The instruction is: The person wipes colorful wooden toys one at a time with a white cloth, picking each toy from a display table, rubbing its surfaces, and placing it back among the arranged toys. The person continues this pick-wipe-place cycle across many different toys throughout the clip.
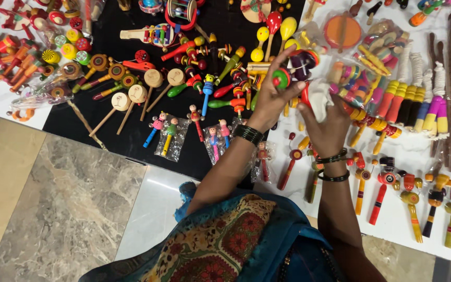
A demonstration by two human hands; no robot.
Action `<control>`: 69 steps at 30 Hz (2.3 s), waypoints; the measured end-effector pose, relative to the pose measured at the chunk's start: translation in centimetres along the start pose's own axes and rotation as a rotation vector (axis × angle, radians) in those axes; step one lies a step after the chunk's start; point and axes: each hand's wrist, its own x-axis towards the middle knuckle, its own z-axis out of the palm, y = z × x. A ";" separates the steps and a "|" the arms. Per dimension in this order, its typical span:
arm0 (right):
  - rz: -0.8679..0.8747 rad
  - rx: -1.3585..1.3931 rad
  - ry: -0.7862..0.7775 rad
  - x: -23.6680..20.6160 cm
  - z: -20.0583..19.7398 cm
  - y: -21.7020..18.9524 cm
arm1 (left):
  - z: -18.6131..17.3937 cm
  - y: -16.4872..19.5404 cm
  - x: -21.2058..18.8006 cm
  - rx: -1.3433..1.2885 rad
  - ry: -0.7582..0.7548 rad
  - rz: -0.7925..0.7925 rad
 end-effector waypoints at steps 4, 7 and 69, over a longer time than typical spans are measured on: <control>0.136 0.031 -0.144 1.0 -0.1 1.5 | -1.0 -1.9 0.4 -0.076 -0.078 -0.122; 0.105 0.109 -0.120 1.0 0.8 3.7 | -3.4 -4.4 1.1 -0.005 -0.081 -0.272; 0.344 0.627 0.065 7.8 14.3 8.5 | -5.6 -11.9 8.2 0.774 0.190 0.174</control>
